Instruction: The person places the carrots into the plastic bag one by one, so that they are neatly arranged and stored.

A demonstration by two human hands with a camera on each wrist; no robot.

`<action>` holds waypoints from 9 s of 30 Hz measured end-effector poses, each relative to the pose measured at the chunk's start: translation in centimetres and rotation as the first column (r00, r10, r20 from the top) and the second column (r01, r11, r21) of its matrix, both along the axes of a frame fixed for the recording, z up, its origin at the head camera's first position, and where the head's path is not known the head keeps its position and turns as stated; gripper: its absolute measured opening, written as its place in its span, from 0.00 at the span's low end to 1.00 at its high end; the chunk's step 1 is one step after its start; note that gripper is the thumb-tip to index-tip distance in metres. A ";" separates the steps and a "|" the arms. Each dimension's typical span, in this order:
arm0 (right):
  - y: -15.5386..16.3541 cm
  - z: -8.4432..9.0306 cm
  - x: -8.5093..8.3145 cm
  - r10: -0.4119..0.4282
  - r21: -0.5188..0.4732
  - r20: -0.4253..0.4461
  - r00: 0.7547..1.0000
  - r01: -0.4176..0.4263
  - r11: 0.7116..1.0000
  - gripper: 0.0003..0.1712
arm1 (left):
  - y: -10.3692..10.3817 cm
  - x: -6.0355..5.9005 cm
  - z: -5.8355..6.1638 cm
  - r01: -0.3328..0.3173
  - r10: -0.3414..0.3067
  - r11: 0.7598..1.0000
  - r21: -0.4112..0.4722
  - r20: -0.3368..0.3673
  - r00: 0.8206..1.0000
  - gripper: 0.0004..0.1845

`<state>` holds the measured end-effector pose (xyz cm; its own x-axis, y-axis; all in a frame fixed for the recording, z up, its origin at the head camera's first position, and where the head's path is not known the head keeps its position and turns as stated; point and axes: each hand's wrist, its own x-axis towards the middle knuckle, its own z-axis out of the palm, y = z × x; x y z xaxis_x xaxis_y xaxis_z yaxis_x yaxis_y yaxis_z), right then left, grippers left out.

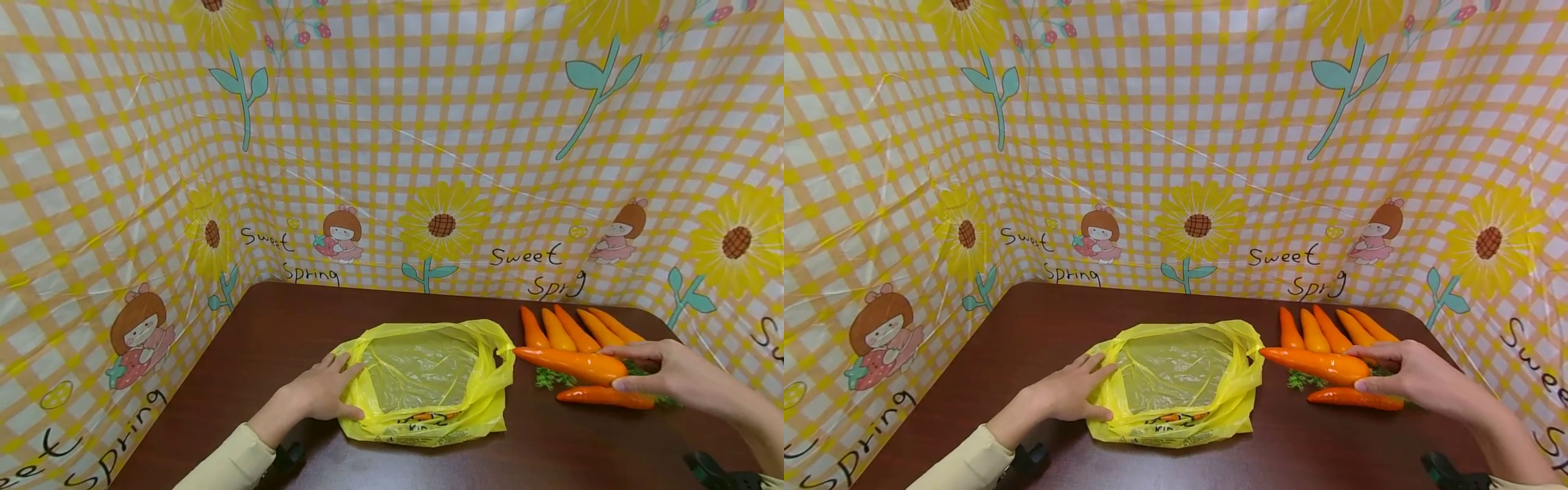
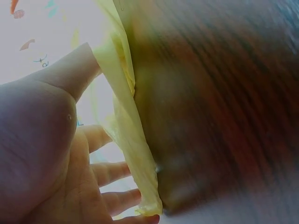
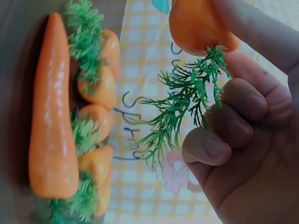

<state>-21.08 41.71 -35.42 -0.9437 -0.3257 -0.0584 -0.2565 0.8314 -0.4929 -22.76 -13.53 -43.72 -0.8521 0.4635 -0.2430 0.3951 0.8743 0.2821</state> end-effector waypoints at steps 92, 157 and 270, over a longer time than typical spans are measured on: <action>-21.1 -5.5 -12.6 0.293 -0.126 0.117 0.949 -0.278 0.952 0.33 | 0.2 -0.4 0.2 -0.018 0.019 1.000 -0.019 0.039 0.999 0.49; -22.8 -6.1 -13.5 0.209 0.081 0.113 0.971 -0.218 0.972 0.26 | 0.0 0.4 0.4 -0.012 0.013 1.000 -0.017 0.059 0.998 0.47; -13.5 2.3 -5.1 0.202 -0.109 0.024 0.979 -0.199 0.974 0.25 | 0.2 0.6 0.2 -0.021 0.021 1.000 0.003 0.059 0.998 0.47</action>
<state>-26.18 28.25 -33.12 -0.8566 -0.5141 -0.0451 -0.3939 0.7077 -0.5865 -22.19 -13.29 -43.49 -0.8461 0.4465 -0.2910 0.3592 0.8811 0.3076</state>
